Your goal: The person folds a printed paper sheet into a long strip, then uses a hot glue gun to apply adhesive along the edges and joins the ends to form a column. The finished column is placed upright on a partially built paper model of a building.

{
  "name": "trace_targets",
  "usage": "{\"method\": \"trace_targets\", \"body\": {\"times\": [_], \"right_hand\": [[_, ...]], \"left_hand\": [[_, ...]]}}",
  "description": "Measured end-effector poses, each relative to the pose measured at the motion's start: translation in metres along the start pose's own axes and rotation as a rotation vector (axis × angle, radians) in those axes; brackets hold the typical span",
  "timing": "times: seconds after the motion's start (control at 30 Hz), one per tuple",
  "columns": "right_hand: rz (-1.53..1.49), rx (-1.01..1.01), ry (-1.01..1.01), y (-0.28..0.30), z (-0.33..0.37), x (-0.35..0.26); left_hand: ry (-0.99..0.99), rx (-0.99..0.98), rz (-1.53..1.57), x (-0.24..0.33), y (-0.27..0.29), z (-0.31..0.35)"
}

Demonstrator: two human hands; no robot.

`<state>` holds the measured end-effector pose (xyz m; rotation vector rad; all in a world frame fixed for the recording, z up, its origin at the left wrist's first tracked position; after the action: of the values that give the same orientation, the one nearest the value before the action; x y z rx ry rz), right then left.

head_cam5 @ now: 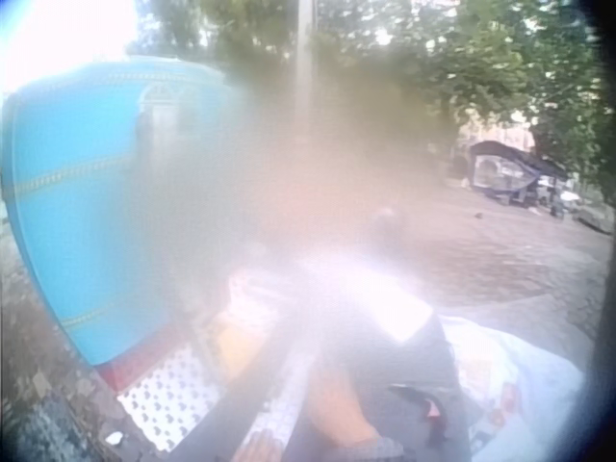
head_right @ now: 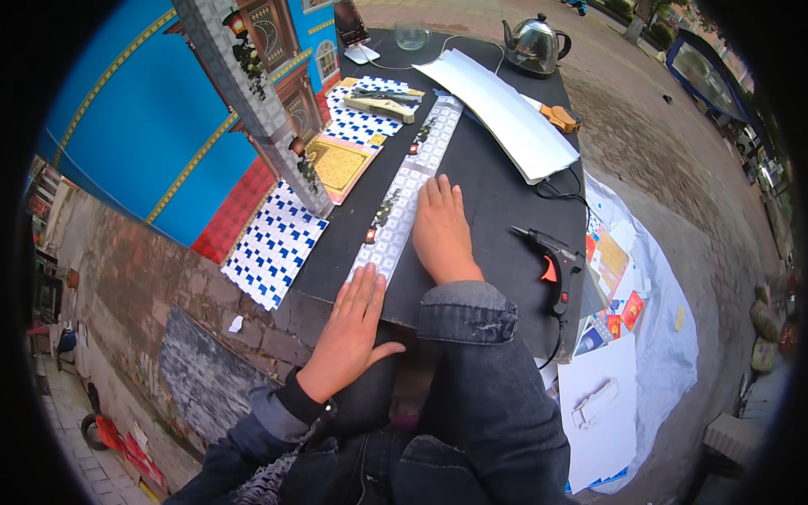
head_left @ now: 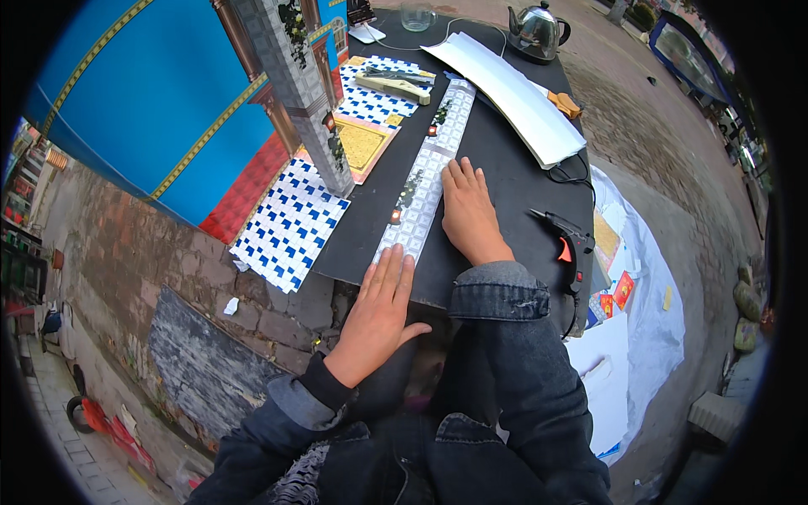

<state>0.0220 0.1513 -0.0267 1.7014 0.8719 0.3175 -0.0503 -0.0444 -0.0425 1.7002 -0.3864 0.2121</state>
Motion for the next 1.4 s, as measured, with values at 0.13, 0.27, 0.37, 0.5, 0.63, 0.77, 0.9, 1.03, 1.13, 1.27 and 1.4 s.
{"method": "trace_targets", "body": {"times": [0.13,0.27,0.37,0.5,0.63,0.77,0.9,1.03,1.13,1.27,1.4], "right_hand": [[0.073,0.047,0.151,-0.008,0.025,-0.005],[0.040,-0.044,0.143,-0.003,0.056,-0.029],[0.005,-0.079,0.179,0.011,0.083,-0.051],[-0.044,-0.073,0.260,0.027,0.122,-0.082],[-0.134,-0.158,0.248,0.035,0.148,-0.093],[-0.103,-0.305,0.287,0.047,0.159,-0.099],[-0.486,-0.079,0.099,0.097,0.167,-0.070],[-0.684,0.181,-0.264,0.103,0.163,-0.036],[-0.788,0.159,-0.361,0.088,0.162,-0.034],[-0.676,0.149,-0.383,0.084,0.154,-0.026],[-0.956,0.224,-0.402,0.081,0.139,-0.015]], "left_hand": [[-0.007,0.002,-0.003,0.001,-0.001,0.001],[0.005,0.005,-0.001,0.002,0.001,-0.001],[0.021,0.019,0.001,0.004,0.001,-0.002],[0.036,0.034,-0.007,0.002,-0.001,0.000],[0.020,0.033,0.104,-0.004,0.000,-0.001],[-0.019,-0.134,0.206,-0.010,0.013,-0.005],[-0.034,-0.229,0.377,-0.015,0.046,-0.011],[0.158,0.218,0.153,-0.024,0.060,-0.069],[0.315,0.170,-0.044,-0.027,0.036,-0.103],[0.435,0.135,-0.059,-0.040,0.016,-0.116],[0.378,0.245,0.162,-0.049,0.023,-0.104]]}}
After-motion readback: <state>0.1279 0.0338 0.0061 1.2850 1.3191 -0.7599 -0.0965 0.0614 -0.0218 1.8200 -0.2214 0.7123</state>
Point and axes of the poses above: each hand's wrist, its own z-axis away from the middle knuckle, its own y-axis out of the back of the hand, x = y × z, the point moved 5 cm from there along -z, towards the middle knuckle, and after that the axes turned 2 degrees about -z, right-handed, at the moved point
